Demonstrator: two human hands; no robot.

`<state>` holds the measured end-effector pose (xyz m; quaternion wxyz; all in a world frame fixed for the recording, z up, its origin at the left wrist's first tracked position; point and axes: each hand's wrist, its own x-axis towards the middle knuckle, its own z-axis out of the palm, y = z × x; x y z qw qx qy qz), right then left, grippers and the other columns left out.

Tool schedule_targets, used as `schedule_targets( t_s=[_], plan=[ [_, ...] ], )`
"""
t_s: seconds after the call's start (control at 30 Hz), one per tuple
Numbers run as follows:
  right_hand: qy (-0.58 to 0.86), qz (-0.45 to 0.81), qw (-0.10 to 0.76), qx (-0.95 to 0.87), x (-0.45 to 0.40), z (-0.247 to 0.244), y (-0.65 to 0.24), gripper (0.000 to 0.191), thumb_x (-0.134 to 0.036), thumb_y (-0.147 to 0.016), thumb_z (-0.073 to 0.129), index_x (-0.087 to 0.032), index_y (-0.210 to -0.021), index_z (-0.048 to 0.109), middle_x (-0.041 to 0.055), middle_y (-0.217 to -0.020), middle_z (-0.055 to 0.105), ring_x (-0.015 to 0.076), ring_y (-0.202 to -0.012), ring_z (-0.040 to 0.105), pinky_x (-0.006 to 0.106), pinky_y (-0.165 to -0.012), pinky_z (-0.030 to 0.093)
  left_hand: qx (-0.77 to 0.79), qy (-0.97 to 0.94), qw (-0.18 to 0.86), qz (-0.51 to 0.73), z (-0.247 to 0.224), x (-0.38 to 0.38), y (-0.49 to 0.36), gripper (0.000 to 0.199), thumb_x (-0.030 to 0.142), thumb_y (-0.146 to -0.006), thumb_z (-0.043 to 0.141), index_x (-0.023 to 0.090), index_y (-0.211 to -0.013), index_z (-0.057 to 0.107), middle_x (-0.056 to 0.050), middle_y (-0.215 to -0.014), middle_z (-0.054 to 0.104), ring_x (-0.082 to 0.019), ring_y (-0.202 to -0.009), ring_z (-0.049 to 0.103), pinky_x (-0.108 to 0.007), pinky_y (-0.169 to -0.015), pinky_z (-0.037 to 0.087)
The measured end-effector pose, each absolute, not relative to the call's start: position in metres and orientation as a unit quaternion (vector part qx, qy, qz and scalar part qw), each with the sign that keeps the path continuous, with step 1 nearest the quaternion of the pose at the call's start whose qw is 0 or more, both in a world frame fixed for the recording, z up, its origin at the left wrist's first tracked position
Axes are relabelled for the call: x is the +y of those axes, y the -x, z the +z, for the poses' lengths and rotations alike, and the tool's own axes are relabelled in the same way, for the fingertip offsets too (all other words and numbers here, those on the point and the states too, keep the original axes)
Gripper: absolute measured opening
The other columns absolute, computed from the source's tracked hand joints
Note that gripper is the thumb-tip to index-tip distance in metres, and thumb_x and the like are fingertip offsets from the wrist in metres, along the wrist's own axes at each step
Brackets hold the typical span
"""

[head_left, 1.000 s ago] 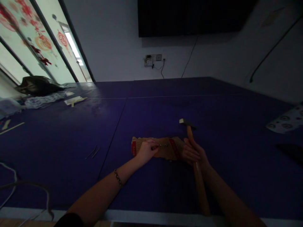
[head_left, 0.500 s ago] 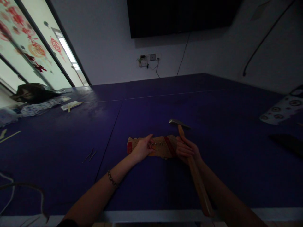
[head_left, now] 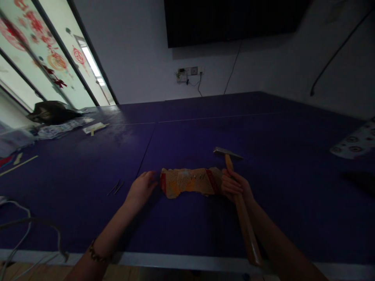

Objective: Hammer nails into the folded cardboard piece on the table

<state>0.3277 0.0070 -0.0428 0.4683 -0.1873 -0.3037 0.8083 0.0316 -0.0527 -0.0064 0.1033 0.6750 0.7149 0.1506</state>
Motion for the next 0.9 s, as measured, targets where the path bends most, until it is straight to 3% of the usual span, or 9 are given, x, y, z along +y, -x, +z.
schedule_targets(
  t_s=[0.2,0.53,0.9],
  plan=[
    [0.192,0.806,0.461,-0.318,0.006,-0.041,-0.329,0.027,-0.024,-0.082,0.041,-0.02,-0.058,0.033,-0.014,-0.039,0.006,0.0039,-0.03,-0.01,0.01,-0.025,0.003,0.83,-0.553,-0.005,0.072,-0.016,-0.096,0.039,0.031,0.024,-0.081,0.038,0.01,-0.104,0.054,-0.013,-0.1,0.058,-0.024,-0.089,0.057,-0.029,-0.075,0.042],
    [0.216,0.801,0.434,-0.351,0.015,-0.053,-0.331,0.028,-0.03,-0.083,0.04,-0.021,-0.057,0.036,-0.0143,-0.037,0.009,0.0037,-0.028,-0.009,0.012,-0.023,0.005,0.826,-0.563,0.015,0.026,-0.024,-0.1,0.071,0.028,0.025,-0.083,0.035,0.014,-0.089,0.06,-0.011,-0.091,0.06,-0.022,-0.078,0.059,-0.029,-0.069,0.042],
    [0.224,0.801,0.404,-0.38,0.017,-0.06,-0.331,0.03,-0.036,-0.081,0.043,-0.021,-0.057,0.035,-0.0148,-0.035,0.011,0.0036,-0.025,-0.005,0.012,-0.023,0.009,0.84,-0.541,0.038,-0.031,-0.018,-0.097,0.069,0.02,0.022,-0.076,0.041,0.015,-0.065,0.056,-0.009,-0.071,0.061,-0.021,-0.063,0.059,-0.027,-0.054,0.039]
  ],
)
